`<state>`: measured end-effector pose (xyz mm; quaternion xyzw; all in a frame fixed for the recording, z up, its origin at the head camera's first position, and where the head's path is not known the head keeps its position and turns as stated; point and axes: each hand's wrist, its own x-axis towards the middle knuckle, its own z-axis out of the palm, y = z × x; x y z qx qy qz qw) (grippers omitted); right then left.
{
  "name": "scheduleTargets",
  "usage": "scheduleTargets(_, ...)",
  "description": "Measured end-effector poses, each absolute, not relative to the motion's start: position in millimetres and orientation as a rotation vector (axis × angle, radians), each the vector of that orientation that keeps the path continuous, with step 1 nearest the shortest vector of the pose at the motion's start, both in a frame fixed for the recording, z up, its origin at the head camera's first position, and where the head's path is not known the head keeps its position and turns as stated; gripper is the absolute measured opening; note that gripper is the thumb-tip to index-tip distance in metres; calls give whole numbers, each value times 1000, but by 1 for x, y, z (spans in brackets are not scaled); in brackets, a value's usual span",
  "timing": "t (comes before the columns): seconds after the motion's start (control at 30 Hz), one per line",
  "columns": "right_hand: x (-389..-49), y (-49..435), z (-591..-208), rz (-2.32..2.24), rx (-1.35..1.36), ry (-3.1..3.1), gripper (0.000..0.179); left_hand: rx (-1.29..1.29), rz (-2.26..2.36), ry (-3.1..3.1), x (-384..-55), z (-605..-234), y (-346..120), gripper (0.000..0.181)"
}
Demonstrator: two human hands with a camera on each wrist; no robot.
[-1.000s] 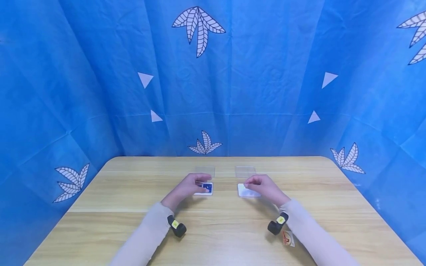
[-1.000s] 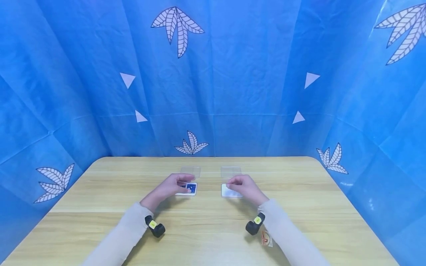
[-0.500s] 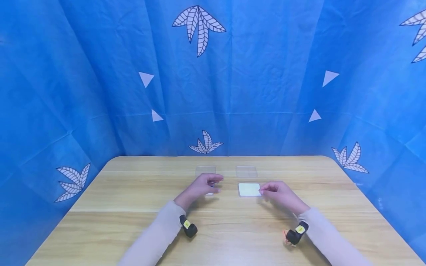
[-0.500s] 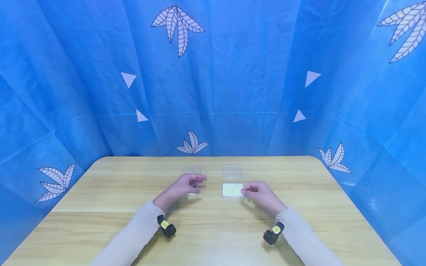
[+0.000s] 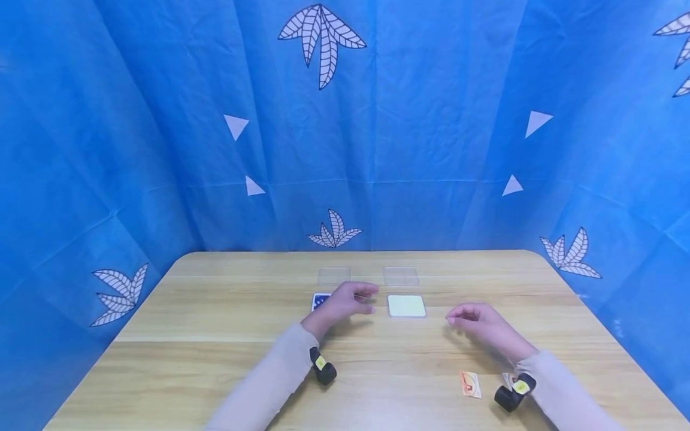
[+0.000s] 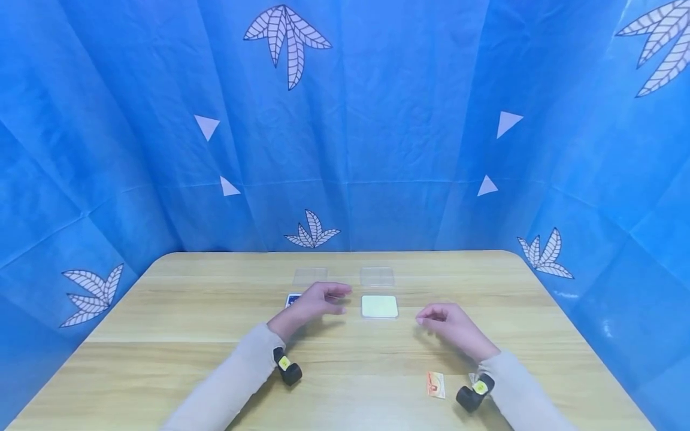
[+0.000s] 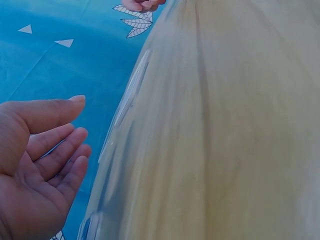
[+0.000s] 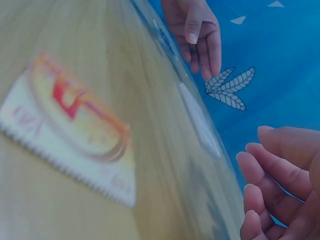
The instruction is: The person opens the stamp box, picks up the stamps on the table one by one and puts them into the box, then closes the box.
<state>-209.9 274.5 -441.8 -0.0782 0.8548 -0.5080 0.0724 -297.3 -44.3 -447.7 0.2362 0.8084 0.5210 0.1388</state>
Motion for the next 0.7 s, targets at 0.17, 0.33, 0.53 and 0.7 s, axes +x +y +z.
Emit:
scheduleTargets(0.17, -205, 280, -442, -1519, -281, 2558, 32, 651, 1552, 2315, -295, -450, -36, 51)
scheduleTargets(0.33, -199, 290, -443, -1523, -310, 2537, 32, 627, 1597, 2291, -295, -452, -27, 50)
scheduleTargets(0.53, -192, 302, -444, -1507, -397, 2508, 30, 600, 1603, 2295, -295, -455, -18, 49)
scheduleTargets(0.7, -185, 313, -448, -1498, -392, 2494, 29, 582, 1606, 2309, -296, -456, -12, 50)
